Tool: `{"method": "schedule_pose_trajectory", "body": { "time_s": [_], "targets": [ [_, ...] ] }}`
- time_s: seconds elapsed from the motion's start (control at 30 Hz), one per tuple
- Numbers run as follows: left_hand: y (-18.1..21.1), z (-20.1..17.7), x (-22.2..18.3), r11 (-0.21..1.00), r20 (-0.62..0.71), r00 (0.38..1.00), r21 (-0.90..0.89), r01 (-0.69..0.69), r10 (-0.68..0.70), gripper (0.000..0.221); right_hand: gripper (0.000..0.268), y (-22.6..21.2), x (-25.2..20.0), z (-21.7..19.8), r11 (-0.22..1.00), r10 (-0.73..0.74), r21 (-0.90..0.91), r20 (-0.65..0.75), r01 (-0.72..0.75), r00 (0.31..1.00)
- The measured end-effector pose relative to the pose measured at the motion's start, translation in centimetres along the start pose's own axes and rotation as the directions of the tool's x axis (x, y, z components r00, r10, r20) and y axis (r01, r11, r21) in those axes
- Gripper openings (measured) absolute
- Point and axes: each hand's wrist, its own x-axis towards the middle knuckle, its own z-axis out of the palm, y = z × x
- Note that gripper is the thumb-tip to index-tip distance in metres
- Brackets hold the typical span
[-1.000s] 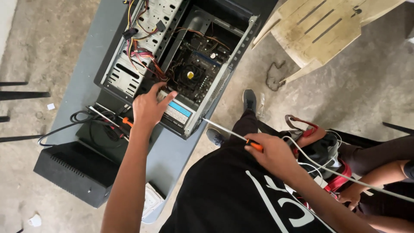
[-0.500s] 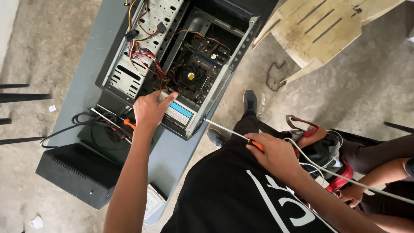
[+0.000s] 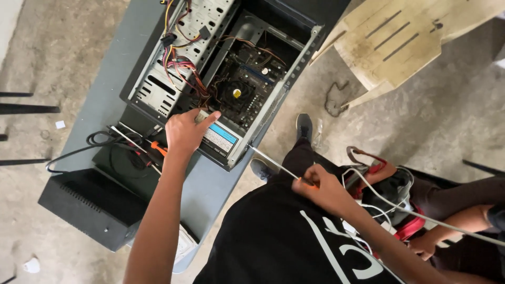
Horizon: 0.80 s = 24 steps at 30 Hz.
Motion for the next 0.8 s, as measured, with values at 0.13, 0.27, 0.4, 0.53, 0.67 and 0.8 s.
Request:
{"method": "schedule_pose_trajectory", "body": {
  "time_s": [0.13, 0.27, 0.4, 0.53, 0.67, 0.8],
  "targets": [
    [0.9, -1.0, 0.0, 0.999, 0.037, 0.998, 0.026, 0.047, -0.048, 0.078, 0.048, 5.7, 3.3, 0.3, 0.969, -0.136, 0.205, -0.019, 0.137, 0.991],
    [1.7, -1.9, 0.0, 0.999, 0.025, 1.000, 0.038, -0.018, 0.017, 0.075, 0.031, 3.5, 2.1, -0.6, 0.984, -0.175, 0.030, -0.059, 0.177, 0.983],
    [2.0, -1.9, -0.2, 0.994, 0.063, 0.996, 0.091, -0.063, 0.057, 0.084, 0.027, 3.5, 2.6, 0.2, 0.995, 0.006, 0.098, 0.042, -0.010, 0.999],
    [2.4, -2.4, -0.7, 0.999, 0.062, 0.997, 0.025, -0.036, 0.034, 0.077, 0.029, 4.5, 1.7, -0.5, 0.948, -0.161, 0.273, -0.022, 0.161, 0.987],
    [2.6, -2.7, -0.7, 0.999, 0.075, 0.997, 0.032, -0.037, 0.035, 0.078, 0.043, 5.5, 3.6, -0.8, 0.992, -0.084, 0.091, -0.009, 0.084, 0.996],
    [2.2, -2.0, -0.4, 0.998, 0.049, 0.997, -0.001, -0.055, 0.055, 0.084, 0.042, 4.1, 2.5, -1.4, 0.981, 0.060, 0.171, 0.182, -0.092, 0.981]
  ]
}}
